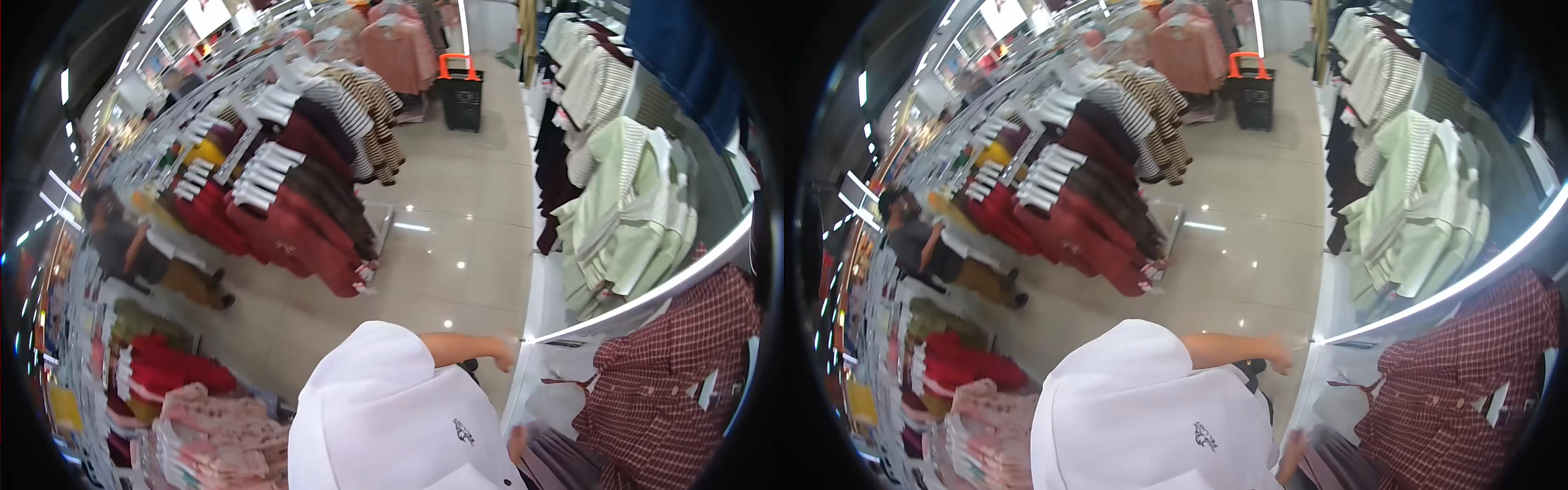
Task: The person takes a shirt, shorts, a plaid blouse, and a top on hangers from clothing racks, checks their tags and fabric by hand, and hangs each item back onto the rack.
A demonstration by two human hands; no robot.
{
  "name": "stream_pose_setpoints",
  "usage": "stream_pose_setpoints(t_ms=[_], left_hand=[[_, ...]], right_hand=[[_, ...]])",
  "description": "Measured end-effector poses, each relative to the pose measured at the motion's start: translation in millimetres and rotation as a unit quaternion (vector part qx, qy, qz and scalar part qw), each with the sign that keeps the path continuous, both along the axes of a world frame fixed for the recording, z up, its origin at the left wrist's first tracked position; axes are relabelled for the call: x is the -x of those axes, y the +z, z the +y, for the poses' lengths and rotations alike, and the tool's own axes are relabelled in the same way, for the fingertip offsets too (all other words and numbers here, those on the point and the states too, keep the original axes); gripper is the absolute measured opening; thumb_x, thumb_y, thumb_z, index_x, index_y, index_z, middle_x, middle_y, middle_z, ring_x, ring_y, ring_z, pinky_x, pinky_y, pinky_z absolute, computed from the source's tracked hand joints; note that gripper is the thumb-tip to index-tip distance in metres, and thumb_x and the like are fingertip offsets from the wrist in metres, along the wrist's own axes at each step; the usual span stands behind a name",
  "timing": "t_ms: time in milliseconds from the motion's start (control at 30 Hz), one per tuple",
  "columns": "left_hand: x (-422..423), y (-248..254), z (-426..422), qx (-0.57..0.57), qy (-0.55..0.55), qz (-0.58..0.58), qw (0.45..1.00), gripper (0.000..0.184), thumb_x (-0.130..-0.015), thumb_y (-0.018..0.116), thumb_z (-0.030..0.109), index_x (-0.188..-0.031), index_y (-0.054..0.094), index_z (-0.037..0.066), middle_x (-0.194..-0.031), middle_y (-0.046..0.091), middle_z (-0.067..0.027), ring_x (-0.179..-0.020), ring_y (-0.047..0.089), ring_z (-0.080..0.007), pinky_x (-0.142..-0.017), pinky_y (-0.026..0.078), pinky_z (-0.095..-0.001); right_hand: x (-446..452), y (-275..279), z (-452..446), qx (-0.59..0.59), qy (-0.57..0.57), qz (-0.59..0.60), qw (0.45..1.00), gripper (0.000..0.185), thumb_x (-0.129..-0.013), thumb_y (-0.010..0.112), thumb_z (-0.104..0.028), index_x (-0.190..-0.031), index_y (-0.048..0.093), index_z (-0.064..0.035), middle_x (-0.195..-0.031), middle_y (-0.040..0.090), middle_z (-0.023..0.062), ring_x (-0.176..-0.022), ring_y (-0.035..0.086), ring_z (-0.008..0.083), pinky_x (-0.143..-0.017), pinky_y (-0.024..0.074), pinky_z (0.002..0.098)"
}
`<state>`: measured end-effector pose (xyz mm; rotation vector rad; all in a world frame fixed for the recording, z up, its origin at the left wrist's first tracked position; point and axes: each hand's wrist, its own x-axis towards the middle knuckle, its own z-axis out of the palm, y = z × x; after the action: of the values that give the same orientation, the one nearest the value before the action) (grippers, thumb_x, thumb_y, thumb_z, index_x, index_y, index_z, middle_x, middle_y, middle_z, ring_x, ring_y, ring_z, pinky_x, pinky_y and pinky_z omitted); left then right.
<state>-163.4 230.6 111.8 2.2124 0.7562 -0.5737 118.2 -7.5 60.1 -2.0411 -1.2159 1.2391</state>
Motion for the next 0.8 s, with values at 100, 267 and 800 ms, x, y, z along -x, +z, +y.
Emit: stream_pose_setpoints(t_ms=[100, 267, 800], left_hand=[[53, -82, -43, 0.102, -0.014, 0.081, 0.991, 0.054, -0.096, 0.046, 0.047, -0.117, 0.069, 0.003, -0.118, 0.068, -0.02, -0.111, 0.062, -0.0379, -0.095, 0.048, -0.0483], [106, -164, -105, 0.36, 0.118, 0.056, 0.924, 0.073, -0.096, 0.044, 0.06, -0.148, 0.044, 0.007, -0.15, 0.046, -0.0142, -0.139, 0.041, -0.0317, -0.115, 0.033, -0.043], [33, -95, -97, 0.247, -0.025, 0.072, 0.966, 0.046, -0.097, 0.05, 0.032, -0.132, 0.059, 0.004, -0.131, 0.061, -0.0197, -0.124, 0.056, -0.0331, -0.103, 0.044, -0.0426]], right_hand=[[10, -58, -35, 0.148, 0.129, 0.026, 0.98, 0.043, -0.098, 0.058, -0.022, -0.132, 0.055, 0.0032, -0.131, 0.06, 0.02, -0.121, 0.058, 0.029, -0.105, 0.0424, 0.0396], [18, -81, -65, 0.166, 0.239, 0.074, 0.954, 0.042, -0.097, 0.059, -0.027, -0.13, 0.059, -0.0014, -0.126, 0.065, 0.0181, -0.117, 0.061, 0.029, -0.101, 0.0455, 0.0405], [-15, 517, -38, -0.648, -0.173, -0.215, 0.71, 0.03, -0.1, 0.047, -0.014, -0.111, 0.061, 0.0106, -0.109, 0.067, 0.0229, -0.095, 0.066, 0.0279, -0.094, 0.0479, 0.0368]])
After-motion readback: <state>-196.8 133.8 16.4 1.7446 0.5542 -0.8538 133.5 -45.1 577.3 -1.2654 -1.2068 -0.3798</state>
